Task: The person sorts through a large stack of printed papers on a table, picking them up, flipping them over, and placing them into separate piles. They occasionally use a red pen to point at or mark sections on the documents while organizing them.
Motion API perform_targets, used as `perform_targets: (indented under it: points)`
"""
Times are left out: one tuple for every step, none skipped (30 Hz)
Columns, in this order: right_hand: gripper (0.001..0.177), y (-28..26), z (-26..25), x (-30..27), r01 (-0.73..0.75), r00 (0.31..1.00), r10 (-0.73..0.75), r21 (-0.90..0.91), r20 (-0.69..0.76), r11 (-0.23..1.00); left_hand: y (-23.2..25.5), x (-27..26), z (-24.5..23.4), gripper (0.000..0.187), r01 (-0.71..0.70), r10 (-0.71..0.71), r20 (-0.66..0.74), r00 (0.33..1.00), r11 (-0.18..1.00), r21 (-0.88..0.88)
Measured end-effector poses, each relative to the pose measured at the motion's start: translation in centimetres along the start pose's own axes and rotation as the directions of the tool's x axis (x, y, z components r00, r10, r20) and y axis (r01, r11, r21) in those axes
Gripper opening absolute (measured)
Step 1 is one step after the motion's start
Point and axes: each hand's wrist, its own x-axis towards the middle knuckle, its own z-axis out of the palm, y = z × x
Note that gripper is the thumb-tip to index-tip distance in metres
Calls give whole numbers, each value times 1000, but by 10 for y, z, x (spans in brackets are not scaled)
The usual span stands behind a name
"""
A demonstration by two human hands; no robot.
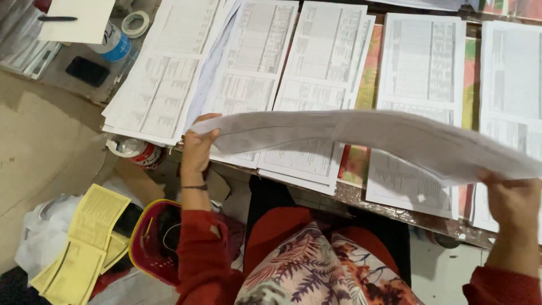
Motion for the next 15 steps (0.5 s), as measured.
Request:
perform_targets:
  points:
    - [39, -44, 18, -14, 197, 954, -255, 308, 160, 931, -13, 4, 7, 25, 74, -74, 7, 997, 997, 15]
    - [39, -31, 21, -10, 199, 953, -258, 311, 161, 929, -23, 7, 8, 25, 70, -70, 5, 998, 997, 17]
    - [36, -18, 21, -8, 225, 955, -264, 250, 136, 942, -34, 8, 9, 45, 251, -225, -150, 963, 948, 193]
    - [43, -5, 22, -7, 247, 956, -271, 187, 111, 951, -46, 8, 10, 68, 440, -338, -323, 884, 835, 329]
    - [43, 4, 15, 2, 243, 956, -267, 189, 119, 952, -25, 8, 15, 68, 446, -342, -329, 880, 832, 330]
    - [40, 12, 7, 11, 251, 961, -262, 114, 93, 961, -5, 8, 20, 41, 272, -214, -203, 955, 905, 326]
    - [39, 20, 1, 23, 261, 962, -263, 40, 68, 965, 16, 8, 25, 20, 88, -67, -79, 995, 950, 299]
    - [39, 72, -11, 57, 261, 961, -264, 44, 76, 964, 27, 12, 25, 20, 91, -67, -88, 994, 949, 302]
    - [35, 119, -21, 89, 125, 989, -129, 44, 78, 991, 39, 13, 23, 33, 57, -52, -25, 998, 964, 260]
    - [32, 162, -29, 117, -13, 997, 10, 42, 82, 999, 50, 14, 20, 55, 25, -34, 38, 999, 976, 216]
    - [32, 151, -18, 109, -8, 995, 3, 44, 104, 999, 41, 16, 16, 55, 30, -34, 15, 999, 975, 222]
    - [37, 141, -7, 100, -37, 990, 29, 56, 139, 998, 31, 18, 11, 46, 129, -127, -25, 992, 957, 259]
    - [41, 130, 3, 93, -64, 984, 51, 66, 171, 996, 21, 21, 6, 37, 224, -214, -67, 974, 931, 289]
    - [47, 118, 12, 85, -90, 976, 74, 74, 204, 993, 6, 18, 1, 37, 228, -211, -89, 973, 930, 288]
    - [52, 106, 19, 77, -118, 968, 96, 81, 232, 990, -9, 18, -1, 45, 257, -260, -44, 965, 889, 379]
